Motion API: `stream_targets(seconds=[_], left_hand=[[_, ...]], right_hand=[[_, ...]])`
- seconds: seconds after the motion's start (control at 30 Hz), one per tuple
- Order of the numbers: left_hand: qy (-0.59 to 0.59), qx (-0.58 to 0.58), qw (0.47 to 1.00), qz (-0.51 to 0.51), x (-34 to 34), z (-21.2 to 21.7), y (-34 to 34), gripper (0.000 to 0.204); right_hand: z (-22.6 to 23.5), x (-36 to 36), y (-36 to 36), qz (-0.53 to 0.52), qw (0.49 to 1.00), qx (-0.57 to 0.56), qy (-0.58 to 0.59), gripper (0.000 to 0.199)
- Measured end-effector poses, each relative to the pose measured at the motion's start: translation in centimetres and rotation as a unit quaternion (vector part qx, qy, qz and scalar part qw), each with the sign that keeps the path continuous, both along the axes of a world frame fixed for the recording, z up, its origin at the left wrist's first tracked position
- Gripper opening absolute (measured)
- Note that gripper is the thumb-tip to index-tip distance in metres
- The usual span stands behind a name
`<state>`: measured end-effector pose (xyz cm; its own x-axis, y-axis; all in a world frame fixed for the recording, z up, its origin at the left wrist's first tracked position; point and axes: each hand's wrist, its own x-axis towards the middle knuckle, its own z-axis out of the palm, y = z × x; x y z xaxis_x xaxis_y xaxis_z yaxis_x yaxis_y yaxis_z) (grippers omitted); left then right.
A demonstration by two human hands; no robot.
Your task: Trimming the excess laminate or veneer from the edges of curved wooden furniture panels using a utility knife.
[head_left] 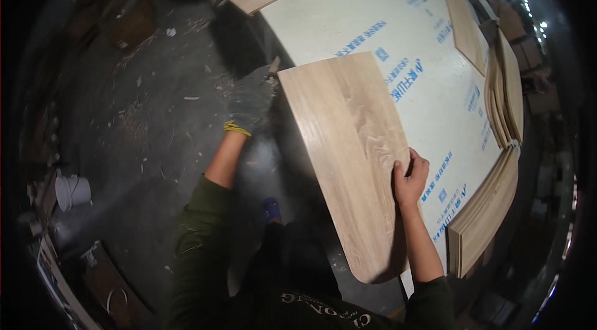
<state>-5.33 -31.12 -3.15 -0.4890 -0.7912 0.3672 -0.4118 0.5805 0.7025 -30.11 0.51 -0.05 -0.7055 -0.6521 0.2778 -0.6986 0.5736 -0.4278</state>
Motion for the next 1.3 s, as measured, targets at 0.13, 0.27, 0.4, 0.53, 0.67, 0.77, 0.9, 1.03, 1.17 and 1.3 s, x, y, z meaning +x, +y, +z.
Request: stream_targets(seconds=[0.13, 0.27, 0.4, 0.53, 0.67, 0.77, 0.9, 1.03, 1.17, 1.3], left_hand=[[0.012, 0.047, 0.995, 0.084, -0.1, -1.6, 0.8, 0.034], [0.073, 0.017, 0.994, 0.080, -1.6, -1.2, 1.4, 0.039], [0.084, -0.021, 0.992, 0.093, -1.9, -1.5, 1.4, 0.031], [0.085, 0.023, 0.994, 0.070, -1.2, -0.9, 3.2, 0.032], [-0.071, -0.079, 0.992, -0.075, 1.5, -1.4, 6.7, 0.032], [-0.149, -0.233, 0.961, 0.032, 1.0, -3.3, 6.5, 0.031], [0.079, -0.124, 0.988, 0.045, -0.8, -2.3, 0.9, 0.033], [0.049, -0.155, 0.983, 0.086, -2.2, -2.3, 1.0, 0.033], [-0.111, -0.184, 0.975, 0.064, -0.4, -3.3, 5.3, 0.035], [-0.136, -0.186, 0.970, -0.076, 2.0, -4.0, 15.8, 0.031]], right_hand=[[-0.4, -0.1, 0.0, 0.027, 1.000, -0.005, 0.001, 0.044], [-0.1, -0.2, 0.0, 0.011, 1.000, 0.011, -0.018, 0.043], [-0.6, -0.4, 0.0, 0.020, 1.000, 0.005, -0.005, 0.043], [-0.8, -0.3, -0.1, 0.030, 1.000, 0.001, 0.002, 0.042], [-0.4, -0.2, 0.1, 0.007, 1.000, 0.009, -0.008, 0.042], [-0.4, -0.2, -0.1, 0.019, 1.000, 0.005, -0.004, 0.041], [-0.5, -0.2, 0.0, 0.018, 1.000, 0.013, 0.001, 0.042], [-0.7, -0.3, -0.1, 0.019, 1.000, 0.014, 0.003, 0.042], [-0.6, 0.0, -0.4, 0.026, 0.999, 0.013, 0.013, 0.043], [-0.6, -0.2, -0.4, 0.024, 0.999, 0.018, 0.024, 0.045]])
